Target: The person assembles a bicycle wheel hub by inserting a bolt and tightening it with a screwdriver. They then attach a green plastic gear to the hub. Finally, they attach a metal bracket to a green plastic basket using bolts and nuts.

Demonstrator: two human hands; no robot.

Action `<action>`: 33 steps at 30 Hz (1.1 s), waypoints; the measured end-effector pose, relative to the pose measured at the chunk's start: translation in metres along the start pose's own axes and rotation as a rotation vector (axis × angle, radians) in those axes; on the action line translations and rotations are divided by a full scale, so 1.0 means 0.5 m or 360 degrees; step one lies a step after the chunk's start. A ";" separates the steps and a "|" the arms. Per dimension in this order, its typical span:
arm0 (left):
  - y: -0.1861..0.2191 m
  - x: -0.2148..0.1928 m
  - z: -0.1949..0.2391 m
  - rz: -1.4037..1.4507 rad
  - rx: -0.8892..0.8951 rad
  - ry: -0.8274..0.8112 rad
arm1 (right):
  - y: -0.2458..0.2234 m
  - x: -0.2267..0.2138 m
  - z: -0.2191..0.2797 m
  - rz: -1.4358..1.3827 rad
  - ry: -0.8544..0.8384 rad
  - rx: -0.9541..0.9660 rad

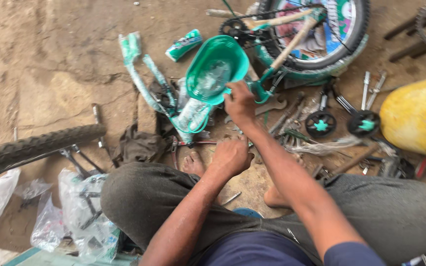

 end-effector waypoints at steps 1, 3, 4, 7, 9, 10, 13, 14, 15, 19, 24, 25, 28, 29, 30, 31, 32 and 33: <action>-0.007 -0.014 0.004 -0.0024 0.0033 0.0070 | -0.050 0.016 -0.028 0.0112 -0.0006 -0.0290; -0.012 -0.031 0.015 -0.0070 0.0098 0.0203 | -0.116 0.060 -0.070 0.0487 -0.0019 -0.0678; -0.020 -0.029 0.017 -0.0035 0.0065 0.0164 | -0.131 0.085 -0.091 0.0750 -0.0024 -0.0775; -0.030 -0.040 0.021 0.0043 0.0024 0.0177 | -0.113 0.151 -0.143 0.1008 -0.0405 -0.0766; -0.027 -0.079 0.019 0.0057 0.0051 0.0374 | -0.091 0.151 -0.179 0.0800 -0.0576 -0.0671; -0.027 -0.116 0.019 0.0180 0.0111 0.0599 | -0.083 0.127 -0.198 0.0599 -0.0562 -0.0628; -0.025 -0.209 0.036 0.0528 0.0300 0.1197 | -0.046 0.017 -0.209 0.0055 -0.0678 -0.0340; -0.028 -0.239 0.048 0.0610 0.0355 0.1373 | -0.036 -0.037 -0.209 -0.0122 -0.0727 -0.0220; -0.029 -0.259 0.066 0.0698 0.0433 0.1512 | -0.036 -0.087 -0.197 -0.0166 -0.0821 -0.0179; -0.037 -0.308 0.085 0.1344 0.0636 0.1590 | -0.069 -0.251 -0.116 -0.1385 -0.1161 0.0463; 0.021 -0.187 0.001 0.2623 0.0523 0.0214 | -0.068 -0.329 -0.015 -0.2043 -0.0870 0.1011; 0.030 -0.168 0.001 0.2496 0.0515 0.0254 | -0.059 -0.330 0.000 -0.2073 -0.0816 0.1046; 0.028 -0.126 -0.010 0.2424 0.0384 0.0248 | -0.018 -0.337 0.018 -0.2334 -0.0660 0.1103; 0.015 -0.119 -0.010 0.2452 0.0317 0.0257 | -0.005 -0.347 0.023 -0.2271 -0.0593 0.1035; 0.012 -0.109 -0.005 0.2476 0.0326 0.0224 | 0.012 -0.368 0.030 -0.2206 -0.0526 0.0969; 0.009 -0.109 -0.006 0.2488 0.0343 0.0192 | 0.023 -0.377 0.028 -0.2148 -0.0454 0.0891; 0.006 -0.109 -0.008 0.2500 0.0361 0.0160 | 0.033 -0.356 0.044 -0.2079 -0.0501 0.1025; -0.001 -0.099 -0.009 0.2506 0.0306 0.0174 | 0.047 -0.343 0.076 -0.1998 -0.0533 0.1178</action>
Point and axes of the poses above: each hand's wrist, its own z-axis away from the middle knuckle, its own x-axis out of the palm, y = z × x, the point moved 8 cm from there along -z, towards the middle knuckle, and after that the axes turned 14 degrees about z, right-handed, at the moved point
